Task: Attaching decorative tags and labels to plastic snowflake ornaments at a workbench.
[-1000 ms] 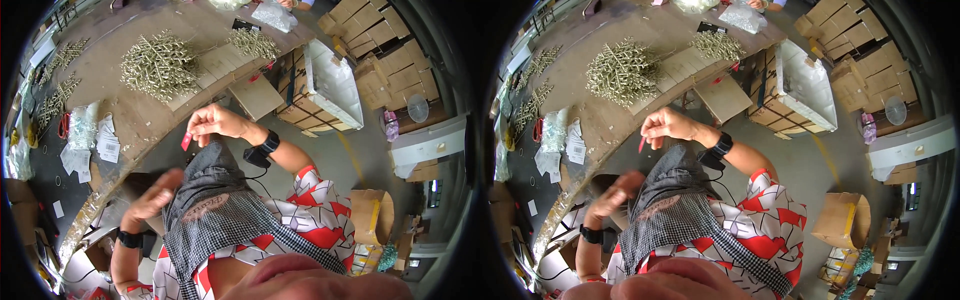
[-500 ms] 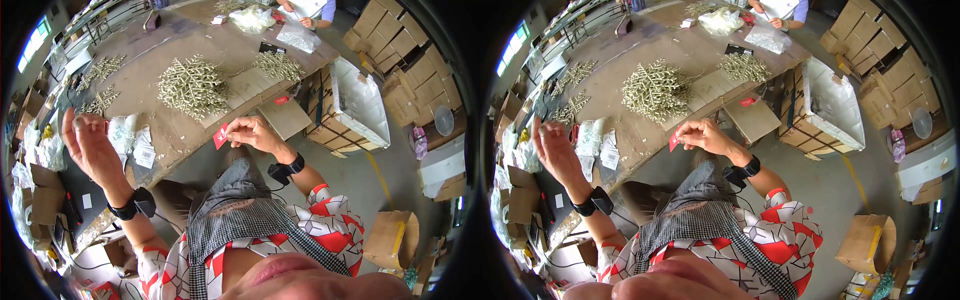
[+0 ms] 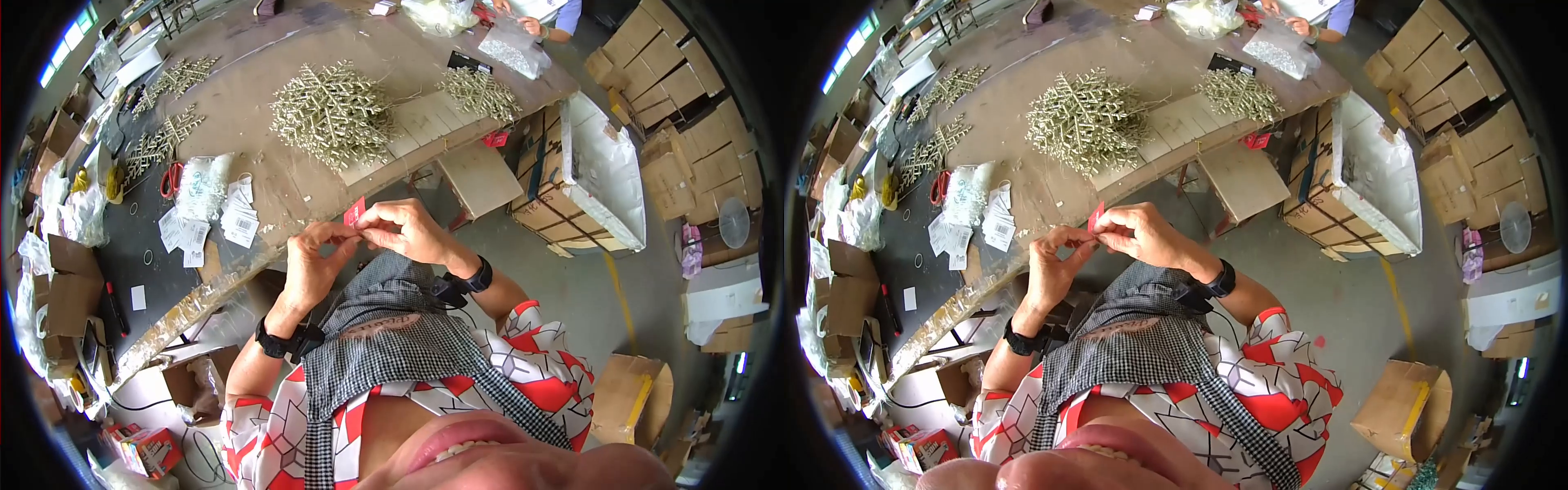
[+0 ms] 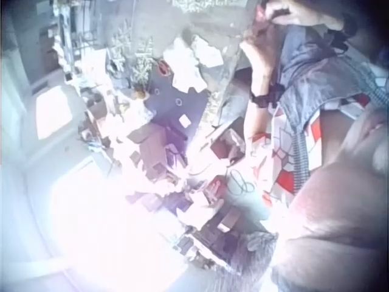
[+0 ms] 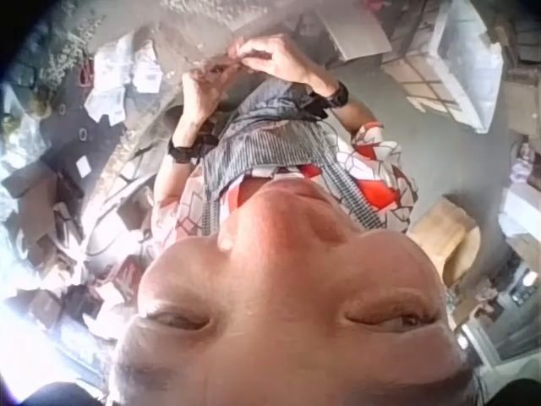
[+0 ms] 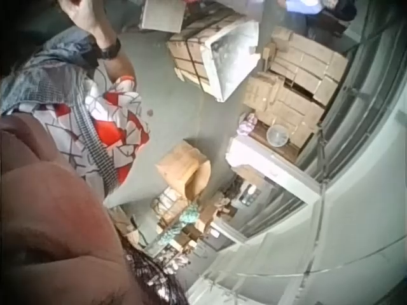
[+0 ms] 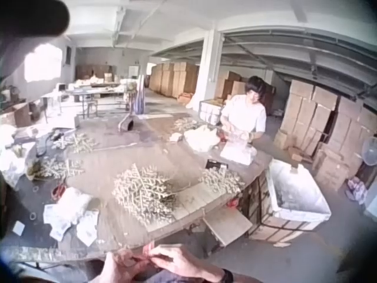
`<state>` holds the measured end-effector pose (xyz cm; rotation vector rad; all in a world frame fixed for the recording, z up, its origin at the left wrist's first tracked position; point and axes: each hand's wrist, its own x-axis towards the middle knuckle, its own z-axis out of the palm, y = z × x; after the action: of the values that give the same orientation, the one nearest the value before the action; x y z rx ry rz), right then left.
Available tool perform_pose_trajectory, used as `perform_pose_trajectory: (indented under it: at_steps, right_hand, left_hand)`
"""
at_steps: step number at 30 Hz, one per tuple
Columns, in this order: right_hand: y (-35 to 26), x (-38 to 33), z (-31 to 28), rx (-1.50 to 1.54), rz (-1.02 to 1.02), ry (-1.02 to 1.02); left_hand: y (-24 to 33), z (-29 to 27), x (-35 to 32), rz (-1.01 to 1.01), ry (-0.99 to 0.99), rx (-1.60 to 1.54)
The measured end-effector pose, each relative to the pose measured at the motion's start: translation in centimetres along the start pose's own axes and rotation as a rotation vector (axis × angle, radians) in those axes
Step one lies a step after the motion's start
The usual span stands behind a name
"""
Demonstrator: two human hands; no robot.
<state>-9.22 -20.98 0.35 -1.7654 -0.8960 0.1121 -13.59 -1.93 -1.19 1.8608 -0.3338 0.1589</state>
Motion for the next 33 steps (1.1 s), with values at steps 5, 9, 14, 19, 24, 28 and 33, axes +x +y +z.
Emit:
perform_pose_trajectory:
  at_steps: [5,9,14,19,24,28,33]
  right_hand:
    - [1.3,-0.8,0.0,-0.018,0.018,-0.054]
    - [2.2,-0.9,0.1,-0.119,-0.109,-0.033]
    - [2.4,-1.0,-0.3,-0.073,-0.068,0.071]
    - [3.0,-1.5,-0.7,-0.005,0.036,0.104]
    - [2.4,-2.1,-1.4,-0.042,0.023,0.172]
    - [2.2,-2.6,-1.5,-0.145,-0.017,0.218]
    - [2.9,-3.4,-2.1,-0.063,-0.013,0.212]
  left_hand:
    - [0.0,0.1,1.0,-0.02,-0.077,0.062]
    - [0.5,0.1,1.5,0.004,-0.15,0.198]
    - [0.3,1.1,2.5,0.205,-0.079,0.438]
    - [0.4,1.9,3.4,0.362,-0.057,0.583]
    - [1.4,2.9,4.0,0.214,-0.095,0.528]
    - [1.2,3.5,4.2,0.067,-0.158,0.43]
    - [1.8,4.1,4.7,-0.055,-0.224,0.235]
